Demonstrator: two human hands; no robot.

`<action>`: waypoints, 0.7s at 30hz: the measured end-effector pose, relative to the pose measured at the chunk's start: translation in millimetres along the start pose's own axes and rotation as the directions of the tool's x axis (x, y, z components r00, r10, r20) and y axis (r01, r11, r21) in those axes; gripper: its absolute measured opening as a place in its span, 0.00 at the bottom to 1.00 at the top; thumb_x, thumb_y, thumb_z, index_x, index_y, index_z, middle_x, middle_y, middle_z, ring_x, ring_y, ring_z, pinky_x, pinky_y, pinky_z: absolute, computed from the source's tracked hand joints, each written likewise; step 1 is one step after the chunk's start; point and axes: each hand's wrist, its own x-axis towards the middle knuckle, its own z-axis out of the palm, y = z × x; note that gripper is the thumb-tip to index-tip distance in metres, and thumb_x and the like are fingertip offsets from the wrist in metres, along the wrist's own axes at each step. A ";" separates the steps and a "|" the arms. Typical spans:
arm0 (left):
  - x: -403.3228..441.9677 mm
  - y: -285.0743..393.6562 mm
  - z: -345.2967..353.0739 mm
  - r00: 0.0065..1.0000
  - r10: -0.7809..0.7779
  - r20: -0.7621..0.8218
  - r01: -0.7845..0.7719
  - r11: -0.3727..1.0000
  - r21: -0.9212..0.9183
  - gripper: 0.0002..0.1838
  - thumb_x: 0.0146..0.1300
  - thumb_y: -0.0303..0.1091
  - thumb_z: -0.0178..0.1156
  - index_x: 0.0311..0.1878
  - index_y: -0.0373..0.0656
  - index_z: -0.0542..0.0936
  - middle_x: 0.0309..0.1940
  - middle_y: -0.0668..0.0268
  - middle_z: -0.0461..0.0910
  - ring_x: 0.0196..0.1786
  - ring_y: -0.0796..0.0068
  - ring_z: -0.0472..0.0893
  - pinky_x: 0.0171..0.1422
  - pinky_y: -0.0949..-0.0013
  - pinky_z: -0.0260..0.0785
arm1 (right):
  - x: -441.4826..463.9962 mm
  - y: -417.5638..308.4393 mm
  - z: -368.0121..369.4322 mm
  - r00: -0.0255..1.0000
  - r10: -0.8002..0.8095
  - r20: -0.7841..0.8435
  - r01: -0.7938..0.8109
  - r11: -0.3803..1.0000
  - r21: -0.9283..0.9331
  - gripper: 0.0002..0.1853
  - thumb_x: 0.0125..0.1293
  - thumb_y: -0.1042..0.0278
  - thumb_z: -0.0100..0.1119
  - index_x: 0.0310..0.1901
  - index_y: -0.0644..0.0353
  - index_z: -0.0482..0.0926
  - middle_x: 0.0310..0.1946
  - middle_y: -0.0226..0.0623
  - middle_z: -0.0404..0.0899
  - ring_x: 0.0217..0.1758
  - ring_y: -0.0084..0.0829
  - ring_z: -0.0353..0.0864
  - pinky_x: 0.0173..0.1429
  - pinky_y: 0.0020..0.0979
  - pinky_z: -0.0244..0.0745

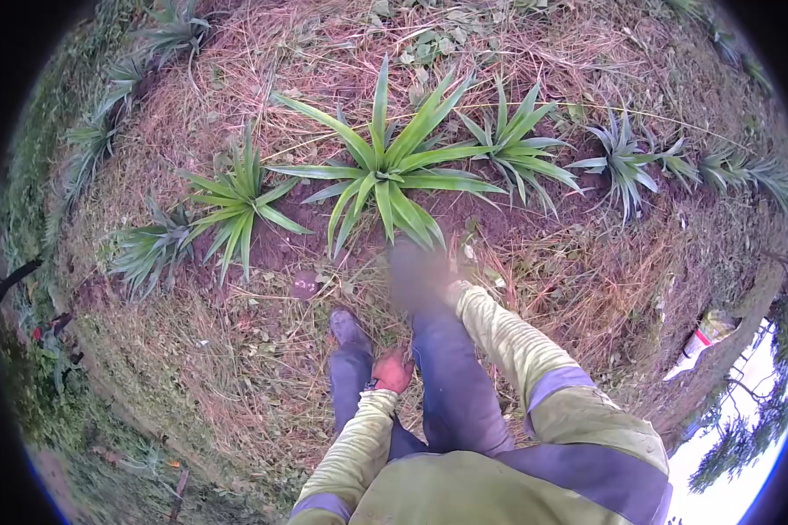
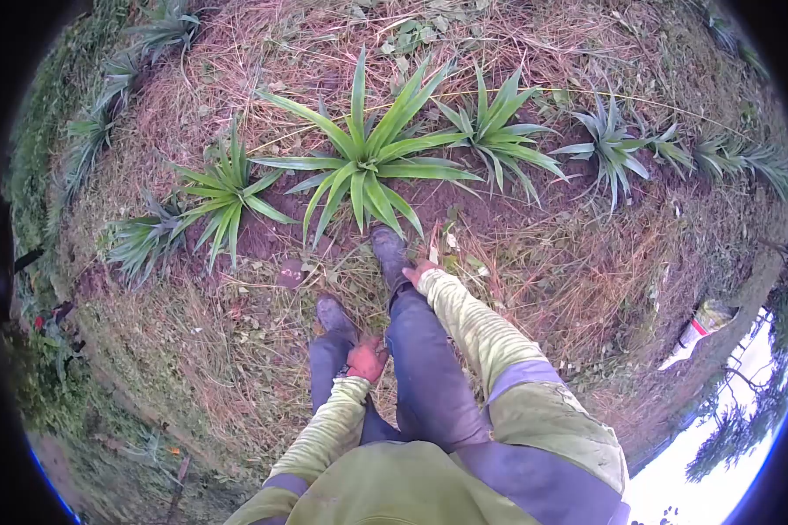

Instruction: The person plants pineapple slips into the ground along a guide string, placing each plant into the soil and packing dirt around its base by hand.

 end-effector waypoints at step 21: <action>-264.8 -174.3 -132.1 0.905 -0.407 -0.127 0.347 0.875 -0.338 0.36 0.64 0.65 0.44 0.63 0.46 0.74 0.64 0.53 0.71 0.67 0.54 0.69 0.73 0.61 0.57 | -381.4 -62.6 -89.2 0.999 -0.046 -0.005 0.045 0.949 0.313 0.43 0.65 0.24 0.27 0.46 0.57 0.83 0.41 0.50 0.83 0.48 0.39 0.78 0.61 0.35 0.66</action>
